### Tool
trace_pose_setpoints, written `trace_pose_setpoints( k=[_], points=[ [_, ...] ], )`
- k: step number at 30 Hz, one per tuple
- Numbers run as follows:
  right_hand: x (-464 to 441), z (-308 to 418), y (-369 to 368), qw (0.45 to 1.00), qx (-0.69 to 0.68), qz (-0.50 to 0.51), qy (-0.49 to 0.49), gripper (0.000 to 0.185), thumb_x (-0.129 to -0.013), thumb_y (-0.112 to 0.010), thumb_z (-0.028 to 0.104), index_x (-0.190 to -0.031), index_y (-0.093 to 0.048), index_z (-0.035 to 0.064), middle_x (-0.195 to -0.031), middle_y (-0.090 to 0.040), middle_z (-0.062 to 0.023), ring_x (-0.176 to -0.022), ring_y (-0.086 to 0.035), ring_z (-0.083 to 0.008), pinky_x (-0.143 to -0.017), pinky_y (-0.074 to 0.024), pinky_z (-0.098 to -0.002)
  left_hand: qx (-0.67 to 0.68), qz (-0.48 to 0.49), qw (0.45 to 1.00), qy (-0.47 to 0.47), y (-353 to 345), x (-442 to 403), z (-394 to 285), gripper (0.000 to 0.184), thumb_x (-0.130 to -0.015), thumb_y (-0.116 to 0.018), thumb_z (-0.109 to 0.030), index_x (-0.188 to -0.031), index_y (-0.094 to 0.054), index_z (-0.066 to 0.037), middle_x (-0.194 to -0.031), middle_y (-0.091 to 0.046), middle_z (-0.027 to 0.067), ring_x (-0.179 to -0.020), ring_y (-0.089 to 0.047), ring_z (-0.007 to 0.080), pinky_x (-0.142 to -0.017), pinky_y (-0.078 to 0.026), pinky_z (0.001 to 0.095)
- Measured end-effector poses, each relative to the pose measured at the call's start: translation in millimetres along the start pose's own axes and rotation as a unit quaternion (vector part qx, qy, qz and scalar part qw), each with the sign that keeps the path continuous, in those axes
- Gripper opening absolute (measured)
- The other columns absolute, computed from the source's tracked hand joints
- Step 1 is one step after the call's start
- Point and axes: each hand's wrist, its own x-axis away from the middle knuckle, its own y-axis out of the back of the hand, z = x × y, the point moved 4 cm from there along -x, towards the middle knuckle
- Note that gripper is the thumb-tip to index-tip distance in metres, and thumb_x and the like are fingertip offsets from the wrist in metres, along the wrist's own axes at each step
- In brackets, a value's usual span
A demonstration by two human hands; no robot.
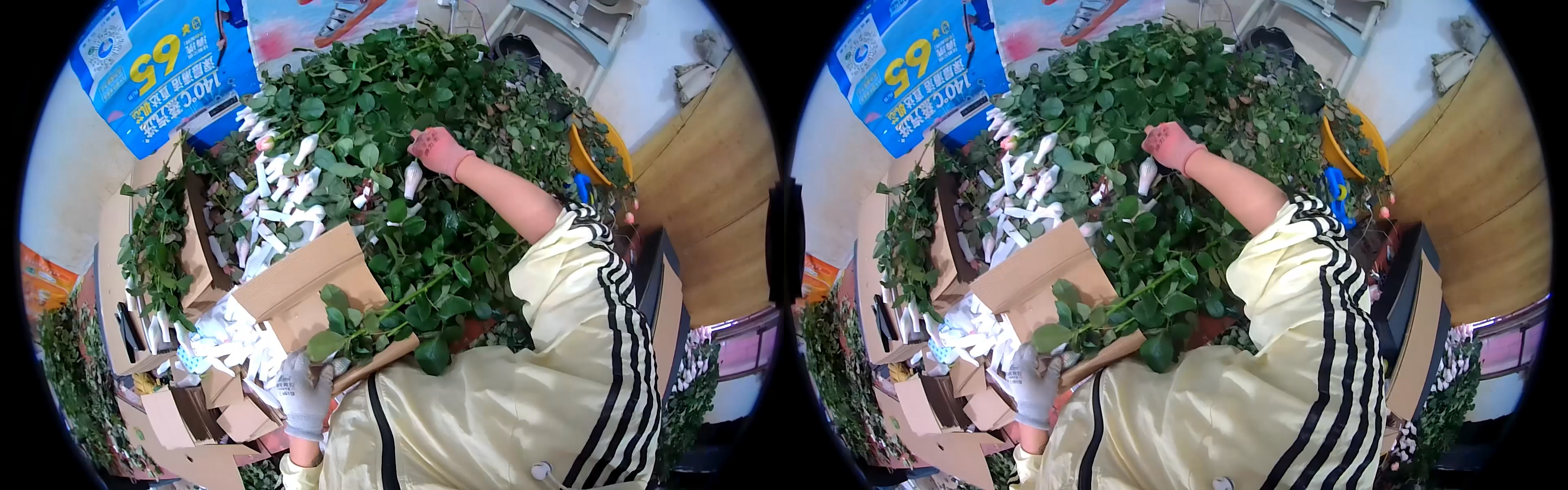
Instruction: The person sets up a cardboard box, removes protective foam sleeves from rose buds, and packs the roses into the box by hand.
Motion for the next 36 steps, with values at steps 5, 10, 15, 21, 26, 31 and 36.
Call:
trace_pose_setpoints(
  k=[5, 10, 15, 21, 26, 31, 36],
  points=[
    [-16.8, -6.3, 14.1, 0.997, 0.009, -0.044, 0.055, 0.017, -0.080, -0.048, 0.017, -0.090, -0.062, 0.0152, -0.090, -0.062, -0.0042, -0.084, -0.063, -0.0215, -0.066, -0.0481, -0.0333, 0.013, 0.023, 1.000, 0.014, 3.7, -1.8, -3.0, 0.032, -0.069, -0.069, -0.014, -0.094, -0.058, 0.002, -0.091, -0.058, 0.0207, -0.087, -0.055, 0.0381, -0.077, -0.044, 0.0428],
    [-26.9, -153.1, 115.0, 0.877, -0.113, -0.326, -0.334, 0.025, -0.085, -0.044, 0.020, -0.095, -0.063, 0.0073, -0.093, -0.064, -0.0165, -0.084, -0.063, -0.0291, -0.073, -0.0490, -0.0430, 0.007, 0.018, 1.000, 0.019, 6.8, -3.3, -6.5, 0.033, -0.068, -0.070, -0.015, -0.094, -0.058, 0.001, -0.090, -0.058, 0.0191, -0.085, -0.055, 0.0366, -0.074, -0.044, 0.0426],
    [48.1, -271.7, 130.2, 0.653, -0.290, -0.520, -0.469, 0.036, -0.075, -0.059, 0.032, -0.092, -0.065, 0.0006, -0.091, -0.066, -0.0199, -0.094, -0.061, -0.0379, -0.085, -0.0459, -0.0404, 0.021, -0.025, 0.999, -0.016, 3.3, 0.6, -1.6, 0.033, -0.067, -0.070, -0.014, -0.094, -0.058, 0.000, -0.091, -0.058, 0.0175, -0.084, -0.056, 0.0353, -0.074, -0.044, 0.0417],
    [169.9, -370.0, 68.7, 0.538, -0.448, -0.526, -0.482, 0.029, -0.080, -0.062, 0.025, -0.095, -0.063, 0.0003, -0.086, -0.064, -0.0084, -0.074, -0.061, -0.0180, -0.066, -0.0488, -0.0307, 0.011, 0.003, 1.000, 0.012, 2.0, 0.5, -1.1, 0.032, -0.066, -0.070, -0.014, -0.093, -0.058, -0.001, -0.092, -0.059, 0.0158, -0.084, -0.056, 0.0349, -0.074, -0.044, 0.0415],
    [286.6, -360.7, 185.5, 0.330, -0.537, -0.771, -0.092, 0.020, -0.086, -0.048, 0.012, -0.095, -0.054, -0.0046, -0.093, -0.062, -0.0175, -0.083, -0.062, -0.0341, -0.076, -0.0534, -0.0468, 0.038, -0.006, 0.999, -0.007, -3.8, 2.5, 7.3, 0.031, -0.065, -0.069, -0.013, -0.091, -0.058, -0.001, -0.092, -0.059, 0.0166, -0.084, -0.056, 0.0353, -0.074, -0.045, 0.0416],
    [347.6, -318.3, 211.4, 0.319, -0.580, -0.749, -0.027, 0.036, -0.089, -0.034, 0.028, -0.101, -0.055, 0.0024, -0.098, -0.061, -0.0136, -0.081, -0.059, -0.0271, -0.069, -0.0479, -0.0366, 0.069, -0.002, 0.998, 0.007, -5.9, -1.2, 4.8, 0.029, -0.066, -0.069, -0.014, -0.089, -0.057, 0.000, -0.089, -0.057, 0.0167, -0.085, -0.054, 0.0352, -0.075, -0.044, 0.0414],
    [330.0, -303.6, 173.3, 0.368, -0.610, -0.698, -0.069, 0.022, -0.090, -0.041, 0.021, -0.097, -0.055, 0.0057, -0.092, -0.060, -0.0078, -0.075, -0.055, -0.0182, -0.062, -0.0439, -0.0293, 0.046, 0.008, 0.999, 0.010, -3.5, 2.3, 5.2, 0.031, -0.068, -0.068, -0.014, -0.093, -0.057, 0.000, -0.089, -0.057, 0.0159, -0.086, -0.055, 0.0337, -0.075, -0.045, 0.0411]
  ],
)
